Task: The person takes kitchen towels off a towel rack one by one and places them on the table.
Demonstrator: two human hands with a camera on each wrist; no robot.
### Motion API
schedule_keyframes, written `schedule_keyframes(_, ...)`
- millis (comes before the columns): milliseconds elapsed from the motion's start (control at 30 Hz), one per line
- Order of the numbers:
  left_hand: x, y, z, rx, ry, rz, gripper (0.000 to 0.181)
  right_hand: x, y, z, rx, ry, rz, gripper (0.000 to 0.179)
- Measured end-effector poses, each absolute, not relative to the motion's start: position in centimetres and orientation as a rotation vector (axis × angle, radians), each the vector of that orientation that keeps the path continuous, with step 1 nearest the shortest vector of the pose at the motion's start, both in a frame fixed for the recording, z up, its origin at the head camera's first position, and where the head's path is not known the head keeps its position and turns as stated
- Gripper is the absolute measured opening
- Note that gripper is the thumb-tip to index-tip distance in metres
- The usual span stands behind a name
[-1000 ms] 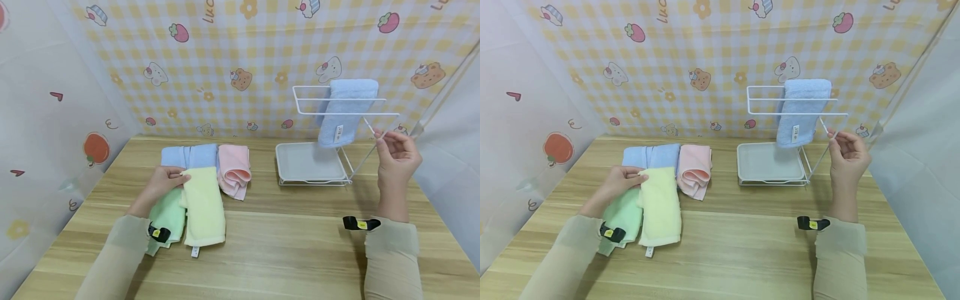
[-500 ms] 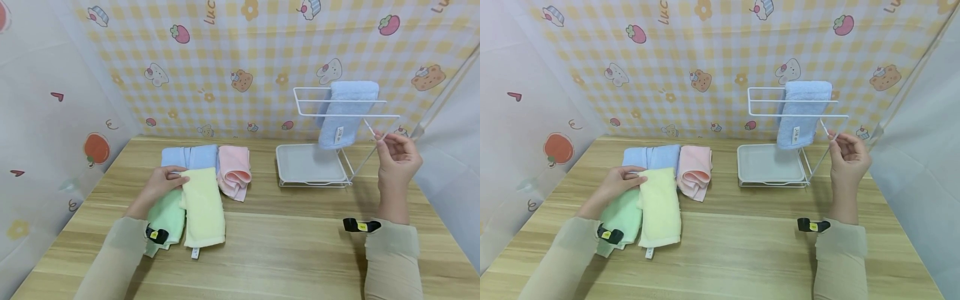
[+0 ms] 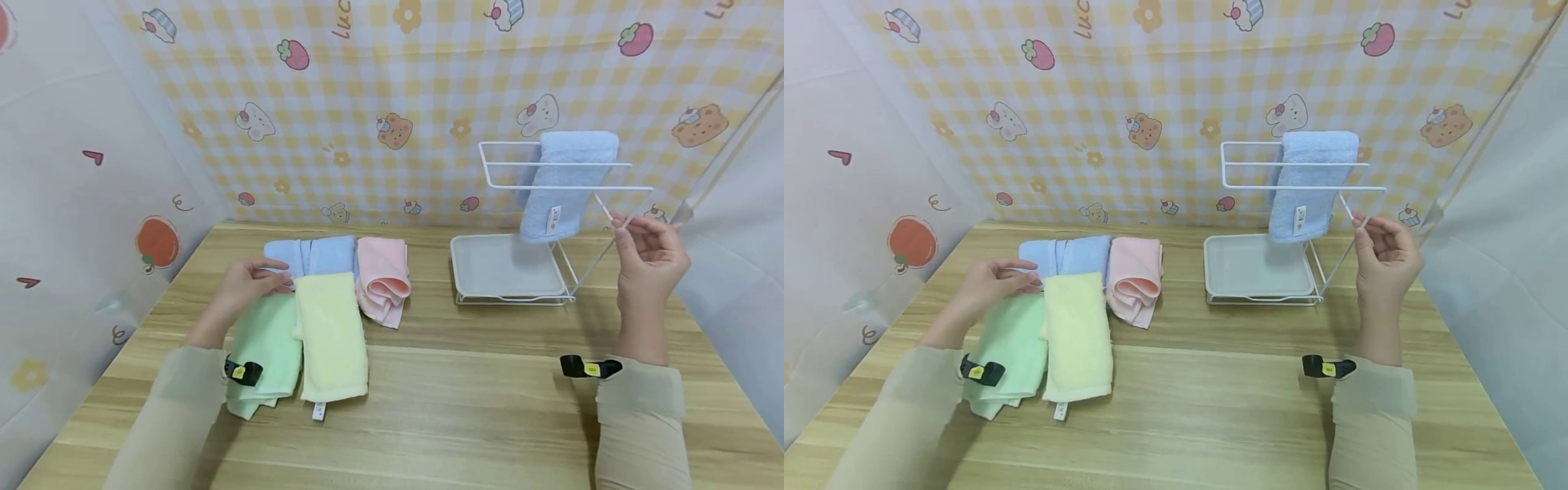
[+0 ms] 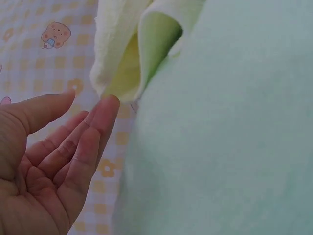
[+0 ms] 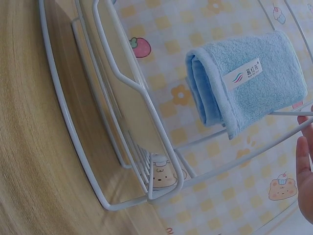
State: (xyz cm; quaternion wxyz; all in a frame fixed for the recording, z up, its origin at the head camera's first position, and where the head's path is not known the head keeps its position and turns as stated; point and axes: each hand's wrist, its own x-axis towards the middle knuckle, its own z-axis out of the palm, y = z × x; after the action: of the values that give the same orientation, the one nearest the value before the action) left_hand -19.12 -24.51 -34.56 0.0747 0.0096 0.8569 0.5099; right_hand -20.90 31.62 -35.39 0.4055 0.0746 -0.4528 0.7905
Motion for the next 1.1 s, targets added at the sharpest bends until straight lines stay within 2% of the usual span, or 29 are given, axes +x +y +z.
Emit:
schedule_keyframes(400,-20.8,-22.9,-31.4,0.074,2.682,1.438,0.039,-21.1,31.5,-35.2,0.194,-1.126,2.002,0.019)
schedule_keyframes(1100,-25.2,-13.4,-25.7,0.406,2.814,1.432,0.028,-21.0,31.8,-35.4,0.214,-1.15,1.983,0.019)
